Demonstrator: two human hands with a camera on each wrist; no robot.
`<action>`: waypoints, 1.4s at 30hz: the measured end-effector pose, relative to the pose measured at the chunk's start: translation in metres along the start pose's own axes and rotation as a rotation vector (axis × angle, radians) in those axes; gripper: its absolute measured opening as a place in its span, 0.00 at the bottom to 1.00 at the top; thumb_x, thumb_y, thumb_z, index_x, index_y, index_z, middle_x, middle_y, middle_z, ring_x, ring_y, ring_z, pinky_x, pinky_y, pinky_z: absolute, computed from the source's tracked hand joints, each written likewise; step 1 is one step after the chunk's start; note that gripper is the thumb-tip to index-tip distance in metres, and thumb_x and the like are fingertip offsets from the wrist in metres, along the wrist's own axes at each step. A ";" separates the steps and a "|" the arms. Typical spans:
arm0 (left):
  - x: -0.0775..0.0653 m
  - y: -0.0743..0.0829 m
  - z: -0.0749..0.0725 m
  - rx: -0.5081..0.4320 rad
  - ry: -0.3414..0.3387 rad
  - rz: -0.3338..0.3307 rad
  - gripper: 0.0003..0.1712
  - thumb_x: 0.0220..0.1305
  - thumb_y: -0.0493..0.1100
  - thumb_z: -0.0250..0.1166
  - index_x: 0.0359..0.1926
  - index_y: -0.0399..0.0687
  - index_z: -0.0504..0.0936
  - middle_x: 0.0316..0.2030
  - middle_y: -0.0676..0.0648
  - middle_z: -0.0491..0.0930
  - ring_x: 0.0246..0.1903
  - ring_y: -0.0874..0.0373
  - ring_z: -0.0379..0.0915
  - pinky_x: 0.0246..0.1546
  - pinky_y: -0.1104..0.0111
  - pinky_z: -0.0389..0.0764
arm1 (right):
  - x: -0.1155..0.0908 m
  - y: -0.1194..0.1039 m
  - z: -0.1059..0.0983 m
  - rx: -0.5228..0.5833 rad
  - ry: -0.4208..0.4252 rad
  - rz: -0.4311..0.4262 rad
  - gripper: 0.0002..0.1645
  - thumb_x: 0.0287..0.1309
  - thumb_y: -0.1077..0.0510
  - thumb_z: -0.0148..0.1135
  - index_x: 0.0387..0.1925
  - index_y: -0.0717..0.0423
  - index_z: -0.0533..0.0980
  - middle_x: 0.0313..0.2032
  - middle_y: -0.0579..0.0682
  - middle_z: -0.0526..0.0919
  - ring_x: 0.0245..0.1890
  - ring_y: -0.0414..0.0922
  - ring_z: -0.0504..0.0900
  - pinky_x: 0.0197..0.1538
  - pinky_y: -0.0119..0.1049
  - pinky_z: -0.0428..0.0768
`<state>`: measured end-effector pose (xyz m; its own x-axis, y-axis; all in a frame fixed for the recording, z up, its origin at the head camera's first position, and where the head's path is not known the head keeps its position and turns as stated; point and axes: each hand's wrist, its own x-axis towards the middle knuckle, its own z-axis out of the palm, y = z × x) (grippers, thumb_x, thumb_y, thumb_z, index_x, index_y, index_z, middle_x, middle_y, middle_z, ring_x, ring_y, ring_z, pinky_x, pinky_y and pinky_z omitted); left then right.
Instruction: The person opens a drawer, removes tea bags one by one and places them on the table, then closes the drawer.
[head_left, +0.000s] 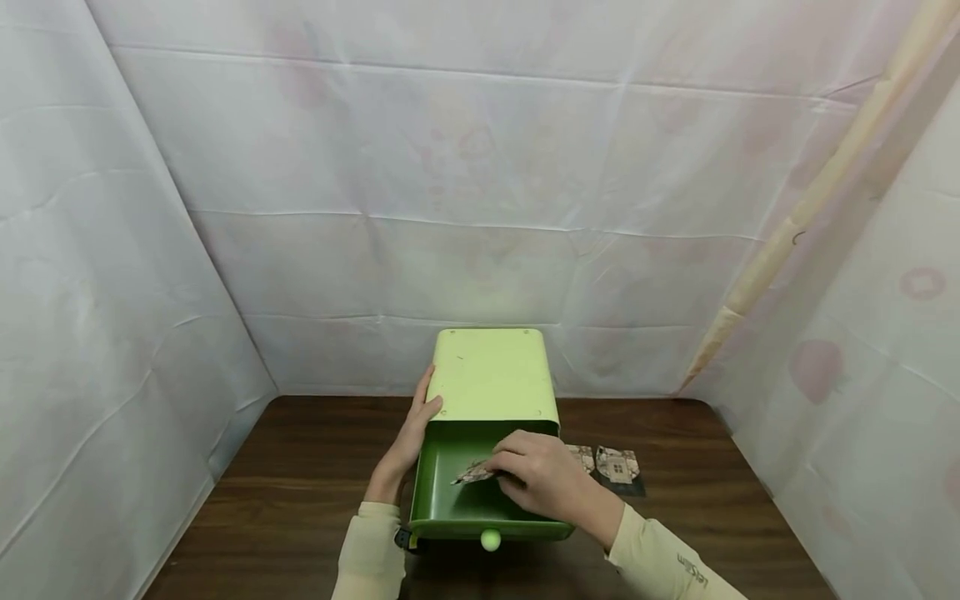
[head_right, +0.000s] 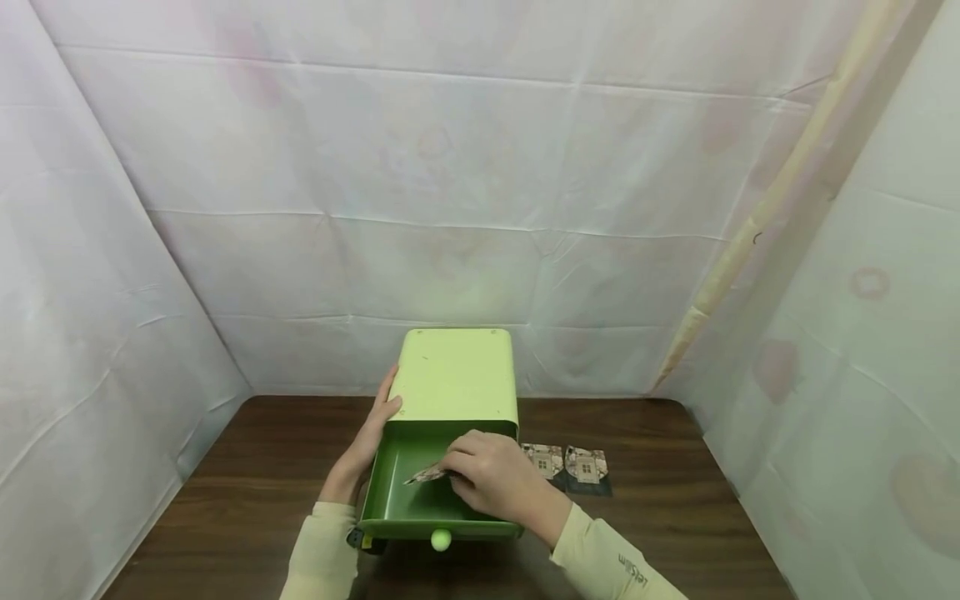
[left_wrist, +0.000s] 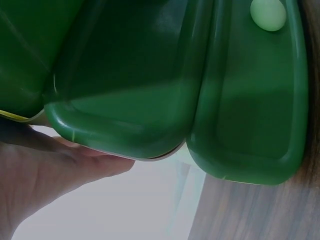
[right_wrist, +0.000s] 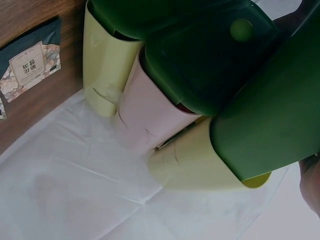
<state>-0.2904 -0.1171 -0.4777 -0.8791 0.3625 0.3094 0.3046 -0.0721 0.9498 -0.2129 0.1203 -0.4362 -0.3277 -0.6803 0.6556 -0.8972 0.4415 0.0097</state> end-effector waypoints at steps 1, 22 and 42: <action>0.000 -0.002 0.000 0.010 0.008 0.001 0.32 0.75 0.49 0.38 0.73 0.61 0.34 0.72 0.51 0.28 0.69 0.53 0.24 0.64 0.40 0.36 | 0.000 0.000 0.000 0.004 -0.005 0.010 0.14 0.44 0.62 0.69 0.36 0.47 0.79 0.34 0.39 0.81 0.35 0.34 0.77 0.37 0.30 0.80; -0.001 0.025 0.006 0.013 -0.037 -0.021 0.33 0.75 0.42 0.36 0.72 0.53 0.30 0.72 0.44 0.25 0.69 0.50 0.23 0.64 0.40 0.36 | -0.015 0.010 -0.039 -0.112 0.105 -0.034 0.35 0.35 0.72 0.63 0.52 0.51 0.78 0.46 0.49 0.82 0.45 0.43 0.79 0.42 0.41 0.81; -0.001 0.024 0.004 0.000 -0.036 -0.023 0.33 0.75 0.43 0.36 0.72 0.53 0.30 0.72 0.44 0.25 0.69 0.49 0.22 0.64 0.40 0.36 | -0.056 0.043 -0.065 -0.312 0.253 0.178 0.26 0.45 0.69 0.58 0.51 0.55 0.78 0.45 0.54 0.83 0.43 0.51 0.80 0.42 0.49 0.80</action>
<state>-0.2804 -0.1151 -0.4552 -0.8719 0.3975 0.2859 0.2848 -0.0633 0.9565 -0.2136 0.2151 -0.4234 -0.3518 -0.4300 0.8315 -0.6879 0.7211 0.0818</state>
